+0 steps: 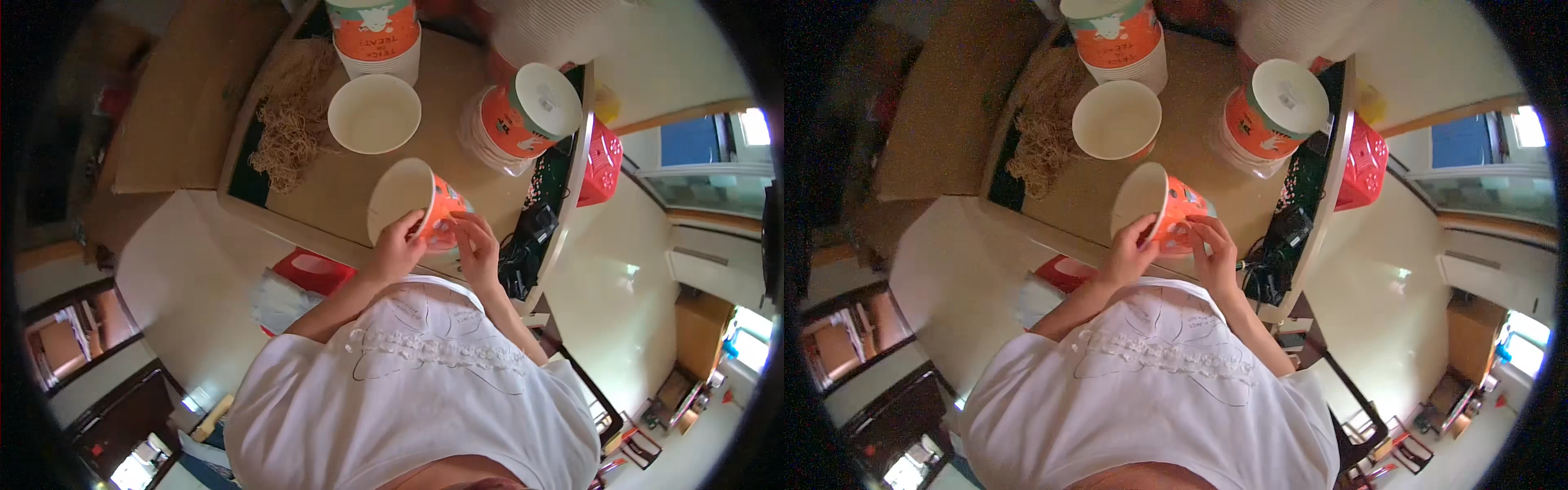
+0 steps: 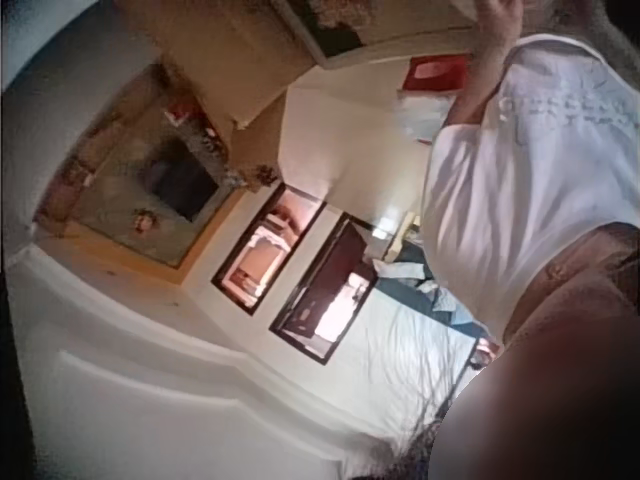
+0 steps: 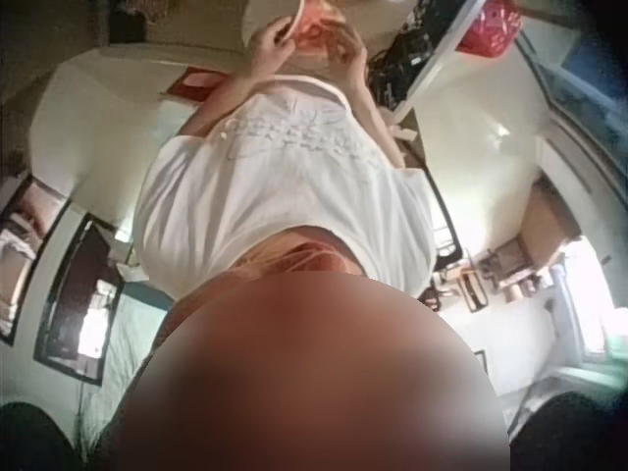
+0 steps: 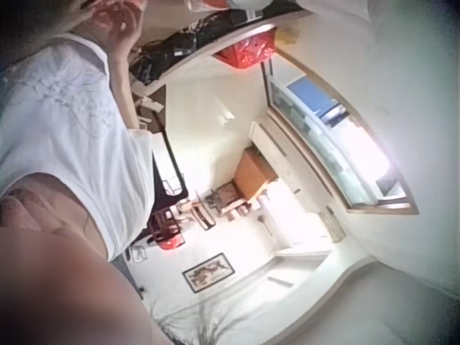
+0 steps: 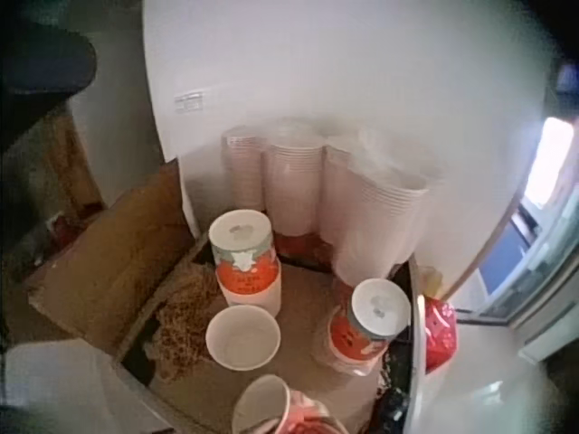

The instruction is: Peeling residue and cleaning the interior of paper bowls by hand.

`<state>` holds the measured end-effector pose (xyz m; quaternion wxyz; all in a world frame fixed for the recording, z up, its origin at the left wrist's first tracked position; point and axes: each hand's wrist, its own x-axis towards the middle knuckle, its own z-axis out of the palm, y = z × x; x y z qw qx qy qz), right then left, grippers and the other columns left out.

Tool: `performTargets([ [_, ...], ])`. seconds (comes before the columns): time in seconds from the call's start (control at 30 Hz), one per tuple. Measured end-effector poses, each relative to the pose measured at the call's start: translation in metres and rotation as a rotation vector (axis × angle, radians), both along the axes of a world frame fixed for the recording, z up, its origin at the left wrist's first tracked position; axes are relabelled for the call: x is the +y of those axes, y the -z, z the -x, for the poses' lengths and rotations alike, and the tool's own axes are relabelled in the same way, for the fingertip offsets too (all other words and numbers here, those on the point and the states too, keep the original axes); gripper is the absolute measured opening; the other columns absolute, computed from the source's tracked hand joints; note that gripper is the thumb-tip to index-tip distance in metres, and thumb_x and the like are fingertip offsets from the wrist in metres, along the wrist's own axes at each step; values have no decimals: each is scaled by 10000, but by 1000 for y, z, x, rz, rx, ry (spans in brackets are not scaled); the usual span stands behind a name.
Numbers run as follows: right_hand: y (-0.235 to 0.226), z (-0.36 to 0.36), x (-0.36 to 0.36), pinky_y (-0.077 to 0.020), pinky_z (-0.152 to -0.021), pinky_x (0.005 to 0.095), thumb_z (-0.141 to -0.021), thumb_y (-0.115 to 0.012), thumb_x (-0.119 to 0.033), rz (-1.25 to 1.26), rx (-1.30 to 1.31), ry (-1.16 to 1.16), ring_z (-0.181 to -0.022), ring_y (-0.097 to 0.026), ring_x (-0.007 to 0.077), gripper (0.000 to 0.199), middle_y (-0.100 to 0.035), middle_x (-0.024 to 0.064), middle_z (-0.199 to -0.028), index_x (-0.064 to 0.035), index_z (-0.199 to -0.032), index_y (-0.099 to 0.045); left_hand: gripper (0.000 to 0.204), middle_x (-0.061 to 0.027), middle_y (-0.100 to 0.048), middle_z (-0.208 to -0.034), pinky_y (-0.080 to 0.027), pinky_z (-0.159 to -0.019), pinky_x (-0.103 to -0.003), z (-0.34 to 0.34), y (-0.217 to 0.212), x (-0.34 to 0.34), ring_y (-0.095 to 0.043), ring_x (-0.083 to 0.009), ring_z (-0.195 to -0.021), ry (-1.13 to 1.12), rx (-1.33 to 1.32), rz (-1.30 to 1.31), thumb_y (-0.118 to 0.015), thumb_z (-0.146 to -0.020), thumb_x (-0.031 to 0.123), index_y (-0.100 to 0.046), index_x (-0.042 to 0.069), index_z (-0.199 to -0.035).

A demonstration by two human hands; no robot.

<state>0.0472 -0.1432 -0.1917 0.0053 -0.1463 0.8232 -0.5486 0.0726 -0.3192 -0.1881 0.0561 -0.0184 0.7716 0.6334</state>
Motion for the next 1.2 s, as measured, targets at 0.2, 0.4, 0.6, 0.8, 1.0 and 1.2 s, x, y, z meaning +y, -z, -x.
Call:
performTargets([
  [0.2, -6, -9, -8, -494, -788, 334, -797, -577, 57, 90, 56, -30, -931, -611, 281, 232, -610, 141, -1045, -16, -1006, -649, 307, -44, -639, -999, -481, -806, -252, -1, 6, -16, -595, -95, -901, -18, -271, -468, -596, -846, 33, -558, -23, -1145],
  [0.4, -2, -9, -1, -499, -771, 340, -787, -588, 50, 101, 46, 8, -925, -612, 285, 243, -614, 137, -1033, -22, -1013, -644, 266, -44, -645, -977, -489, -803, -254, 9, -7, -2, -605, -100, -876, -65, -290, -511, -611, -834, 29, -585, -3, -1096],
  [0.6, 13, -11, 8, -504, -733, 336, -794, -591, 40, 107, 69, 54, -877, -620, 283, 201, -623, 138, -974, -9, -983, -639, 266, -55, -638, -978, -495, -774, -242, 25, 4, 11, -602, -99, -860, 30, -270, -305, -601, -830, 8, -564, 4, -1094],
  [0.8, 41, -10, 30, -489, -733, 300, -828, -583, 24, 266, -230, 299, -856, -616, 244, 153, -612, 143, -963, 19, -974, -629, 280, -38, -633, -924, -503, -735, -229, 49, 14, 53, -600, -93, -823, 91, -344, -380, -631, -795, -11, -567, 13, -1067],
  [1.0, 54, 2, 49, -464, -625, 240, -860, -574, -11, 311, -41, 477, -771, -591, 159, 148, -613, 106, -966, 17, -998, -619, 306, -12, -626, -908, -485, -673, -217, 56, 35, 85, -566, -70, -750, 194, -377, -267, -629, -728, -50, -597, 15, -1025],
  [1.2, 51, 3, 60, -413, -573, 216, -878, -560, -33, 361, -146, 445, -689, -521, 105, 110, -564, 68, -854, 12, -966, -610, 328, -51, -622, -982, -495, -792, -255, 67, 31, 90, -597, -111, -875, 220, -346, -218, -583, -755, -61, -557, 4, -1075],
])
